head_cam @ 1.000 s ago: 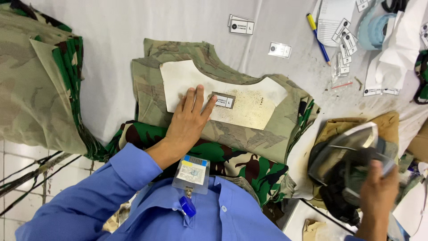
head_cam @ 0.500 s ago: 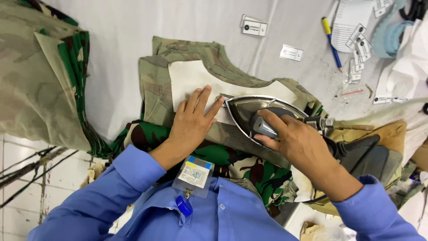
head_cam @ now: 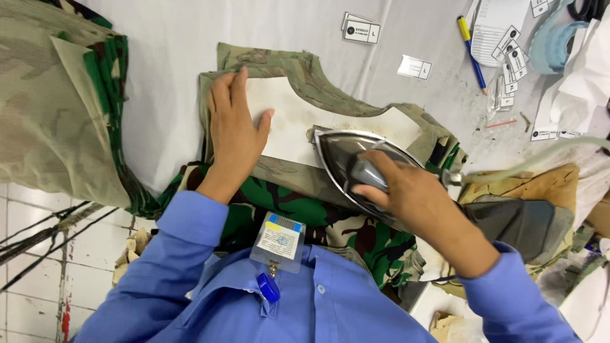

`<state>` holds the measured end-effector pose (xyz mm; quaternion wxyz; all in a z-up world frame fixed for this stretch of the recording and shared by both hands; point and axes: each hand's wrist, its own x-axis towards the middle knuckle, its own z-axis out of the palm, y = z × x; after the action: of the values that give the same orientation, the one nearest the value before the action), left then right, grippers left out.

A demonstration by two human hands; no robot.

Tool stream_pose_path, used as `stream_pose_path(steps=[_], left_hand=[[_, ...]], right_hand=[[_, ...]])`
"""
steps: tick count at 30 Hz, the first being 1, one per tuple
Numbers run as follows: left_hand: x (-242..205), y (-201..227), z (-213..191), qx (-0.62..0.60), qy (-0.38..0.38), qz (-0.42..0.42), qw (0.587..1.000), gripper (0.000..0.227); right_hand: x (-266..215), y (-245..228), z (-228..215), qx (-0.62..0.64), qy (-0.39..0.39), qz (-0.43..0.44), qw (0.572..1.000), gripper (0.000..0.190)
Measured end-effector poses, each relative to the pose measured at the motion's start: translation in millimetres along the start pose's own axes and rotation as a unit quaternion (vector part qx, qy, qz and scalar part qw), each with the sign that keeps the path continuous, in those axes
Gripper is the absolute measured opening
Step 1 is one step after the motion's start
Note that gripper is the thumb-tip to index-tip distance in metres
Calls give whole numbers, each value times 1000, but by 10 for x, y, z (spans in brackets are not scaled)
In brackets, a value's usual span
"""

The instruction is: The person irons a camouflage-patterned garment on a table. They place a white template over the collar area, position a small rectangular label on the template, and press it with an iron. The person repeats this process for multiple garments, moving finished items aside.

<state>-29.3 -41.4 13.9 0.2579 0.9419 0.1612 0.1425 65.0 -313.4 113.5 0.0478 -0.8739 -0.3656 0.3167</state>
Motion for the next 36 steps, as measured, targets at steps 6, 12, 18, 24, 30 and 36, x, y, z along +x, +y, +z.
stream_pose_path(steps=[6, 12, 18, 24, 30, 36], left_hand=[[238, -156, -41, -46, -17, -65, 997, 32], [364, -160, -329, -231, -116, -83, 962, 9], [496, -320, -573, -417, -10, -238, 877, 17], [-59, 336, -1154, -69, -288, -217, 930, 21], [-1368, -327, -626, 138, -359, 115, 916, 3], [-1139, -267, -717, 154, -258, 224, 927, 17]], right_hand=[[-708, 687, -142, 145, -89, 318, 933, 50], [-1909, 2292, 955, 130, 278, 364, 879, 47], [-1803, 1882, 1086, -359, 337, 396, 775, 66], [-980, 53, 1418, 274, 97, 198, 936, 28], [-800, 101, 1430, 109, 198, 77, 971, 12], [-571, 306, 1248, 83, 337, 96, 933, 13]])
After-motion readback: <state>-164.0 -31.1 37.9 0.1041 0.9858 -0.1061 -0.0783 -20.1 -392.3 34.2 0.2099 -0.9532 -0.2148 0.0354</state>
